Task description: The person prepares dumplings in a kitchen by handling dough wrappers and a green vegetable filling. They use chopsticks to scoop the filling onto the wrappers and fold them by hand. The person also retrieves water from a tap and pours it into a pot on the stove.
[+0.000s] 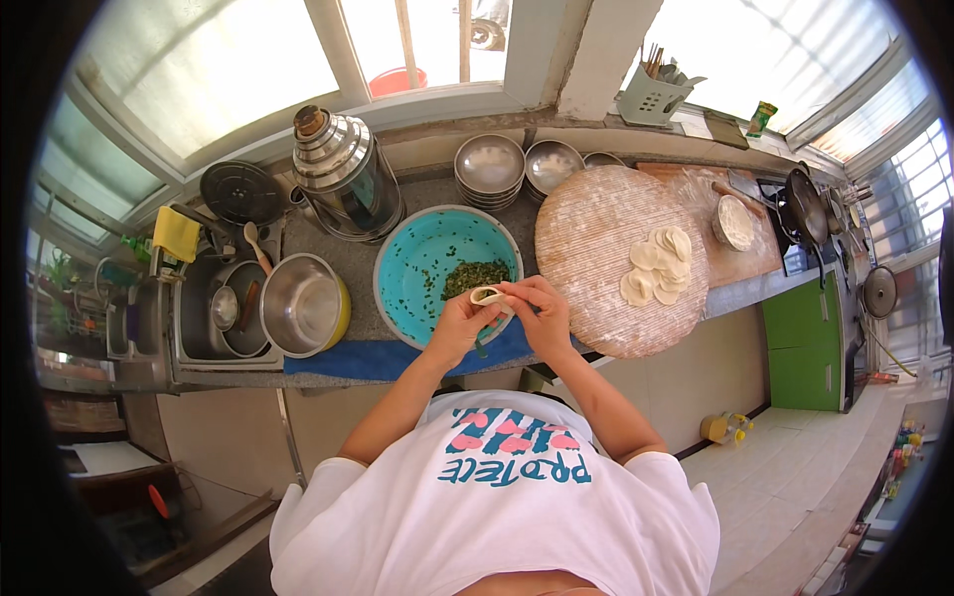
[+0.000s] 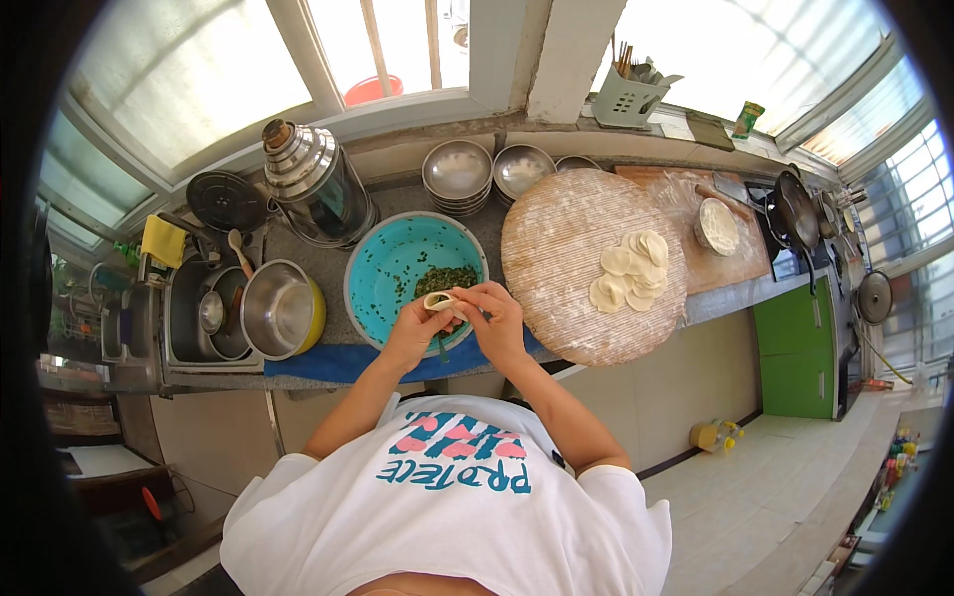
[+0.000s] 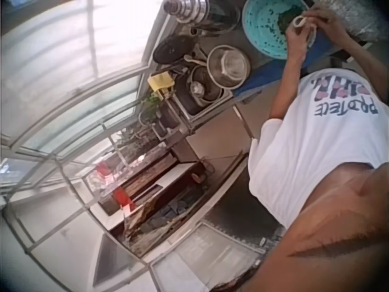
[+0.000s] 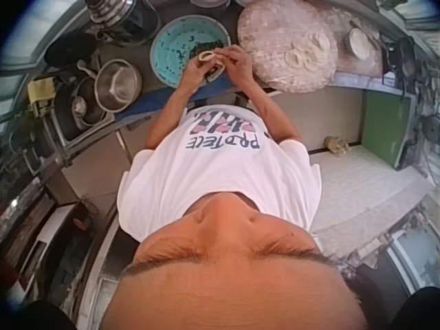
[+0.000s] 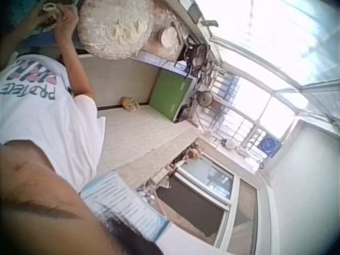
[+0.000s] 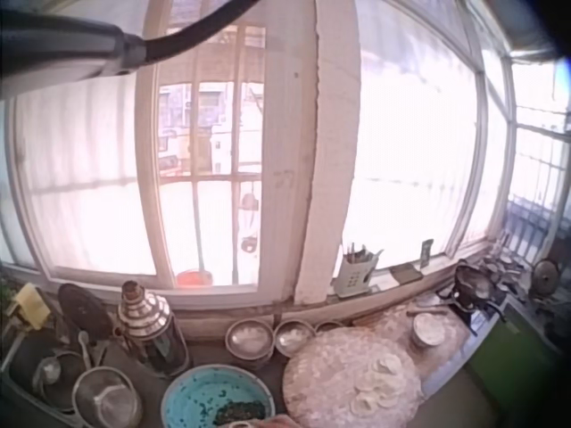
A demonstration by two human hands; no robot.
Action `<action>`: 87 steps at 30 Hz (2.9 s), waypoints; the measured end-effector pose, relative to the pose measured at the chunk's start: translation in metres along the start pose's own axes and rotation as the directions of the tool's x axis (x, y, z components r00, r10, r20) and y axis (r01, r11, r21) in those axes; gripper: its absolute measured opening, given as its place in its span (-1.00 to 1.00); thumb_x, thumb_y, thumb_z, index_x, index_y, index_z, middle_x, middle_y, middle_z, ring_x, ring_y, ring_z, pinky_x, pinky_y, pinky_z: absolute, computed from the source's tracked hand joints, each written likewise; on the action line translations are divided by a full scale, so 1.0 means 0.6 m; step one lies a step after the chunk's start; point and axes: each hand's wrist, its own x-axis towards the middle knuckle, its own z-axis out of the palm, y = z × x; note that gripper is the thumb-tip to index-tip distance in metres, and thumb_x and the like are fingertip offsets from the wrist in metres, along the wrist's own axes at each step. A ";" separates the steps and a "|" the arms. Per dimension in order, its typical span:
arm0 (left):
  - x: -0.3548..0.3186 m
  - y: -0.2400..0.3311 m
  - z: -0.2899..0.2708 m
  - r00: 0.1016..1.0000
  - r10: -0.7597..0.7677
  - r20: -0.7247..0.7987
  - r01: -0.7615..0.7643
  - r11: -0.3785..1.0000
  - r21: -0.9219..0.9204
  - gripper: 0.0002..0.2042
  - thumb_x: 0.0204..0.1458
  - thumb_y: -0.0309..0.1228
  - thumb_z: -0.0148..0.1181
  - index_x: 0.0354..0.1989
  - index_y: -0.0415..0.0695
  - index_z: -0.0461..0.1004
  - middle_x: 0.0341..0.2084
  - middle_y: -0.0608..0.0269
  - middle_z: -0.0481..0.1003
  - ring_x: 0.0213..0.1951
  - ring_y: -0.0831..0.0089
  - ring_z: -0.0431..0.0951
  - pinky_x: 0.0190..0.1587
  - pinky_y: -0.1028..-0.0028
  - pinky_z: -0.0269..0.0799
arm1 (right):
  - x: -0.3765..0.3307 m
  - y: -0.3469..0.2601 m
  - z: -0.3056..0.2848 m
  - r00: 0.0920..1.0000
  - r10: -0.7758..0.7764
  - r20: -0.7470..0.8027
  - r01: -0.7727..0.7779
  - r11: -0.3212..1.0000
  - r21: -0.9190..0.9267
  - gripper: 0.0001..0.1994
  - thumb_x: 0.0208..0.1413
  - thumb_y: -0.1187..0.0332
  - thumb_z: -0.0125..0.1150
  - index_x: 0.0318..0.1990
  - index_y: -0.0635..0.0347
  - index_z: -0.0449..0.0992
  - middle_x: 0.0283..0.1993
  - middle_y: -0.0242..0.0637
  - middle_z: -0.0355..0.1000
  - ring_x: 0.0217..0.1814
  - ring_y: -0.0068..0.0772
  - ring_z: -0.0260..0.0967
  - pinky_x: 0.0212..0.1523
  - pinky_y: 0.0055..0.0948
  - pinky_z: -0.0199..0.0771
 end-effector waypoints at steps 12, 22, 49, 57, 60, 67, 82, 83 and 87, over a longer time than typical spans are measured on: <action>-0.001 0.011 0.024 0.995 0.072 0.065 -0.076 0.994 0.073 -0.59 0.13 -0.47 0.16 0.18 -0.22 0.33 -0.18 0.35 0.49 -0.21 0.65 0.45 -0.15 0.64 0.41 | 0.019 -0.013 -0.027 0.924 -0.339 0.178 0.371 0.907 -0.198 -0.81 -0.12 0.54 0.29 -0.29 0.10 0.61 -0.24 -0.26 0.30 -0.19 -0.25 0.30 -0.19 -0.34 0.35; -0.008 0.020 0.031 0.996 0.084 0.039 -0.088 0.989 0.116 -0.49 0.15 -0.46 0.15 0.28 -0.20 0.21 -0.12 0.32 0.48 -0.16 0.65 0.44 -0.11 0.63 0.40 | 0.014 -0.005 -0.036 0.979 -0.151 0.140 0.155 0.988 -0.019 -0.81 -0.06 0.51 0.31 -0.23 0.19 0.60 -0.24 -0.28 0.36 -0.17 -0.28 0.29 -0.17 -0.39 0.33; 0.002 0.009 0.027 0.989 0.094 0.112 -0.114 0.975 0.192 -0.74 0.18 -0.38 0.12 -0.01 -0.21 0.45 -0.38 0.42 0.48 -0.37 0.70 0.35 -0.29 0.65 0.31 | 0.017 -0.011 -0.030 0.960 -0.266 0.083 0.275 0.951 -0.140 -0.82 -0.08 0.54 0.28 -0.26 0.15 0.63 -0.38 -0.31 0.41 -0.29 -0.29 0.31 -0.29 -0.38 0.32; 0.005 -0.002 0.029 0.988 0.080 0.135 -0.107 0.972 0.209 -0.77 0.21 -0.36 0.07 -0.07 -0.23 0.47 -0.34 0.36 0.49 -0.32 0.65 0.41 -0.23 0.60 0.36 | 0.019 0.011 -0.029 0.923 -0.383 0.033 0.382 0.904 -0.193 -0.81 -0.13 0.55 0.29 -0.29 0.18 0.62 -0.42 -0.31 0.41 -0.32 -0.26 0.31 -0.30 -0.35 0.32; 0.007 -0.003 0.032 0.988 0.104 0.111 -0.126 0.969 0.215 -0.75 0.19 -0.34 0.10 -0.05 -0.22 0.47 -0.42 0.42 0.47 -0.38 0.68 0.36 -0.29 0.64 0.32 | 0.023 -0.001 -0.033 0.918 -0.391 0.065 0.396 0.897 -0.197 -0.80 -0.12 0.54 0.29 -0.27 0.14 0.63 -0.40 -0.31 0.40 -0.31 -0.28 0.30 -0.29 -0.37 0.30; 0.005 0.000 0.042 0.988 0.128 0.091 -0.149 0.950 0.275 -0.78 0.18 -0.40 0.10 -0.07 -0.24 0.48 -0.42 0.38 0.49 -0.39 0.66 0.40 -0.31 0.62 0.34 | 0.028 0.004 -0.035 0.913 -0.387 0.126 0.404 0.900 -0.165 -0.85 -0.15 0.50 0.33 -0.35 0.12 0.65 -0.41 -0.34 0.40 -0.29 -0.30 0.29 -0.25 -0.37 0.27; 0.015 -0.042 0.027 0.981 0.193 0.030 -0.190 0.909 0.372 -0.83 0.13 -0.56 0.07 -0.12 -0.26 0.47 -0.44 0.39 0.45 -0.41 0.72 0.34 -0.38 0.65 0.28 | 0.036 -0.010 -0.028 0.845 -0.515 0.147 0.535 0.799 -0.275 -0.88 -0.24 0.43 0.35 -0.45 0.06 0.59 -0.39 -0.45 0.42 -0.25 -0.34 0.33 -0.12 -0.32 0.24; 0.016 -0.048 0.021 0.979 0.201 0.024 -0.194 0.901 0.389 -0.84 0.13 -0.56 0.06 -0.13 -0.26 0.48 -0.44 0.39 0.45 -0.42 0.72 0.33 -0.39 0.64 0.28 | 0.037 -0.013 -0.028 0.839 -0.523 0.149 0.543 0.793 -0.277 -0.89 -0.24 0.43 0.34 -0.46 0.05 0.59 -0.39 -0.46 0.42 -0.25 -0.34 0.33 -0.11 -0.32 0.24; 0.011 -0.027 0.027 0.990 0.129 0.052 -0.139 0.933 0.331 -0.84 0.20 -0.47 0.03 -0.12 -0.26 0.45 -0.33 0.32 0.51 -0.27 0.65 0.45 -0.22 0.61 0.39 | 0.041 -0.021 -0.027 0.848 -0.492 0.196 0.530 0.789 -0.312 -0.87 -0.17 0.42 0.32 -0.38 0.06 0.62 -0.37 -0.45 0.43 -0.23 -0.35 0.33 -0.11 -0.32 0.24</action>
